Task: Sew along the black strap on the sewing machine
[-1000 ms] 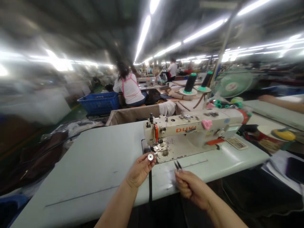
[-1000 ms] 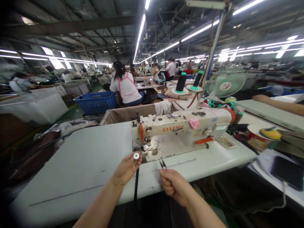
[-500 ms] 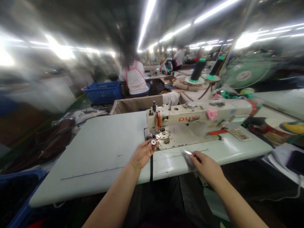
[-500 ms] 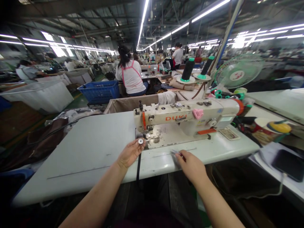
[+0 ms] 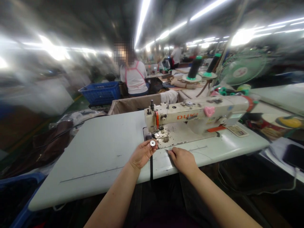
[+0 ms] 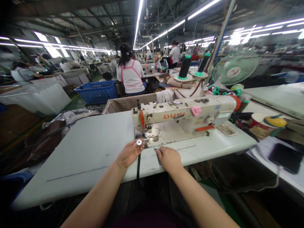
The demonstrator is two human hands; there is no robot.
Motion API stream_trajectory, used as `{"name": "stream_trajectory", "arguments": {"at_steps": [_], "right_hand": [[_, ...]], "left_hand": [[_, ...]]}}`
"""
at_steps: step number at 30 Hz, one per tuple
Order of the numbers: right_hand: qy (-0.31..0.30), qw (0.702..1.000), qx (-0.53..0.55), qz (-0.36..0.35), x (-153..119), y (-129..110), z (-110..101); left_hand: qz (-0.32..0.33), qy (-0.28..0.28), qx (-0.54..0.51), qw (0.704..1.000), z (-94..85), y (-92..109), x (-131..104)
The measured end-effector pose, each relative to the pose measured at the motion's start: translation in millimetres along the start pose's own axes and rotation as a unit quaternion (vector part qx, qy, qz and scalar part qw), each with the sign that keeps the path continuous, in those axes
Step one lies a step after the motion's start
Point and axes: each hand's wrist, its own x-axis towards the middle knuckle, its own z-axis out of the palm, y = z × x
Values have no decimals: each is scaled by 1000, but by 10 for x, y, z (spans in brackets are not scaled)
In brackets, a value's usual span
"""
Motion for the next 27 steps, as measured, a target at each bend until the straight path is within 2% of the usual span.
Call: {"name": "stream_trajectory", "arguments": {"at_steps": [3, 7, 10, 12, 14, 15, 17, 19, 22, 24, 27], "right_hand": [[17, 1000, 12, -1, -75, 24, -29], [15, 997, 31, -67, -307, -88, -49], [6, 985, 59, -164, -478, -252, 76], [-7, 965, 82, -248, -529, -341, 210], [-16, 955, 91, -283, -518, -384, 330], [-16, 957, 89, -274, -495, -382, 371], [-4, 970, 82, -227, -434, -317, 406], [18, 985, 74, -154, -386, -143, 383], [61, 996, 61, -5, -417, 353, 276], [105, 985, 47, 128, -533, 804, 174], [152, 934, 37, 321, -808, 1471, 7]], "left_hand": [[-15, -20, 4, 1000, 3, 2, -10], [-15, -25, 1, 1000, -6, 6, 14], [-6, -23, 0, 1000, -25, 7, 6], [0, -21, 1, 1000, -38, 9, -23], [8, -21, 2, 1000, -48, 14, -62], [12, -19, 2, 1000, -52, 17, -81], [19, -10, 1, 1000, -56, 24, -112], [23, 3, 0, 1000, -57, 31, -137], [25, 23, -6, 999, -67, 35, -197], [23, 33, -16, 999, -90, 27, -287], [13, 39, -40, 998, -151, -24, -527]]}}
